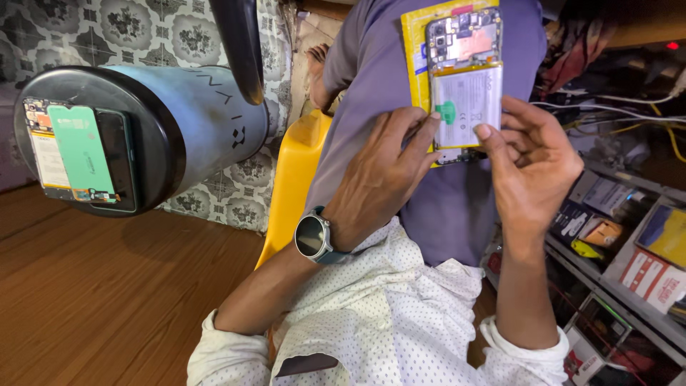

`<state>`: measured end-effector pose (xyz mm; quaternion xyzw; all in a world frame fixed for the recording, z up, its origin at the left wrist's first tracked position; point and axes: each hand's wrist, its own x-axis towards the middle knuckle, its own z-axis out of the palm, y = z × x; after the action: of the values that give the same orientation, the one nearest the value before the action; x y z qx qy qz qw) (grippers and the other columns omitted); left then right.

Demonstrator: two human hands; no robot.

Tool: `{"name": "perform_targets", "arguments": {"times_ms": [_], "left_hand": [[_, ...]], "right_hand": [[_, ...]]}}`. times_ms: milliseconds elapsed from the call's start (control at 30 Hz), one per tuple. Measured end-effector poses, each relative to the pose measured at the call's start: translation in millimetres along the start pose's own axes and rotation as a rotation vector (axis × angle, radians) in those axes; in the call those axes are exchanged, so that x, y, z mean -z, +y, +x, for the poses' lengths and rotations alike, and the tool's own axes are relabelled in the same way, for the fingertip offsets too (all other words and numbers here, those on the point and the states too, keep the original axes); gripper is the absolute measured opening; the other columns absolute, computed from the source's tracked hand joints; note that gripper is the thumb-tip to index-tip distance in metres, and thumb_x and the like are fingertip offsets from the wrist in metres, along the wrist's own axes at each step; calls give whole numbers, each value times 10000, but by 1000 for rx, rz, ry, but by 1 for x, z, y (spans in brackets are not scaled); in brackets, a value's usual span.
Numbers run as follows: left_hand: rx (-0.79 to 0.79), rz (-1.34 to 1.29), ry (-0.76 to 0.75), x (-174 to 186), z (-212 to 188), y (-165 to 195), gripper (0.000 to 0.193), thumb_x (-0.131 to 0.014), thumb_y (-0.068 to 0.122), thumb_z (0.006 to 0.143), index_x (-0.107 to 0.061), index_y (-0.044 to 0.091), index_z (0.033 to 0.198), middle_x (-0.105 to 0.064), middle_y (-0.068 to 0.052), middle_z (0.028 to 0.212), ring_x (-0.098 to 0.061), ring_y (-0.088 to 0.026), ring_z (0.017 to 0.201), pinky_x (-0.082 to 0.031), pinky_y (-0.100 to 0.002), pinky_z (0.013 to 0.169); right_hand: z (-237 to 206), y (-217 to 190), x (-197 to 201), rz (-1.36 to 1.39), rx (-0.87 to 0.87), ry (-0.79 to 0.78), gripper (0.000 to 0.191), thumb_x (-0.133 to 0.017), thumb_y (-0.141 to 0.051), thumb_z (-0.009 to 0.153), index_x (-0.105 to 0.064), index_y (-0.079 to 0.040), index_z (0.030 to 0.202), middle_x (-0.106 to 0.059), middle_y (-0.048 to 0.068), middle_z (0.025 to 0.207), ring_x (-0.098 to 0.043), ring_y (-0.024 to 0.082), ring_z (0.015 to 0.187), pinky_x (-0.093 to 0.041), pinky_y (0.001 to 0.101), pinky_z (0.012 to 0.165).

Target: The person is repairing a smartphone while sitting on a chair. They apply adhesive tape to the back of the phone, insert a battery, and use a cloth to wipe the internal components. They also use a precision knife to adjust parts inside the phone.

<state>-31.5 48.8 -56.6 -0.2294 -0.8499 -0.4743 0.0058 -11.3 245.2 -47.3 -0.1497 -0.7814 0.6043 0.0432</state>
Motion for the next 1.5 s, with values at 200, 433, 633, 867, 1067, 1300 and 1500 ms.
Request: {"name": "perform_targets", "arguments": {"times_ms": [200,433,633,867,1067,1300,1500], "left_hand": [[-7,-36,10,1,-1,0,508,-760,62,929,-550,-39,1380,-548,-159,1278,-590,-326,1199,-534,-398,1024],[-44,23,-6,-1,-4,0,507,-746,56,944,-553,-32,1405,-537,-167,1280,-588,-330,1198,-527,-413,1019],[8,-26,28,-4,-5,-4,443,-771,63,925,-586,-29,1317,-572,-143,1289,-615,-310,1197,-538,-387,1023],[-7,-6,63,-9,-6,-5,439,-781,76,924,-600,-41,1307,-584,-143,1275,-624,-307,1180,-535,-388,1026],[17,38,120,-16,-6,-1,409,-784,100,931,-615,-46,1274,-596,-147,1249,-633,-307,1162,-541,-389,1017],[5,154,121,-24,-5,-1,395,-772,125,946,-616,-78,1246,-605,-161,1238,-647,-311,1136,-556,-385,984],[-63,288,133,-30,-6,-3,427,-763,157,984,-600,-121,1263,-595,-195,1237,-644,-326,1112,-577,-376,914]], "right_hand": [[1,1,2,-240,137,11,217,-749,64,1080,-678,83,1284,-728,127,1106,-714,135,960,-555,207,807],[13,-20,13,-520,450,-106,265,-630,129,1013,-668,96,1273,-667,196,1126,-732,261,1047,-579,327,951],[16,-32,7,-559,544,-99,198,-720,127,968,-730,82,1161,-727,194,1132,-730,272,1048,-578,344,924],[15,-32,1,-511,468,-16,160,-784,97,991,-772,33,1138,-742,148,1096,-727,219,999,-580,301,904],[20,-15,2,-373,319,33,217,-808,18,907,-698,62,1089,-666,124,1062,-652,144,884,-549,237,772],[15,8,6,-354,234,25,173,-819,-14,1050,-735,68,1178,-709,120,1073,-696,142,926,-571,242,821],[7,-14,2,-619,405,24,157,-789,19,1032,-751,57,1180,-709,156,1081,-691,203,973,-541,295,852]]}}
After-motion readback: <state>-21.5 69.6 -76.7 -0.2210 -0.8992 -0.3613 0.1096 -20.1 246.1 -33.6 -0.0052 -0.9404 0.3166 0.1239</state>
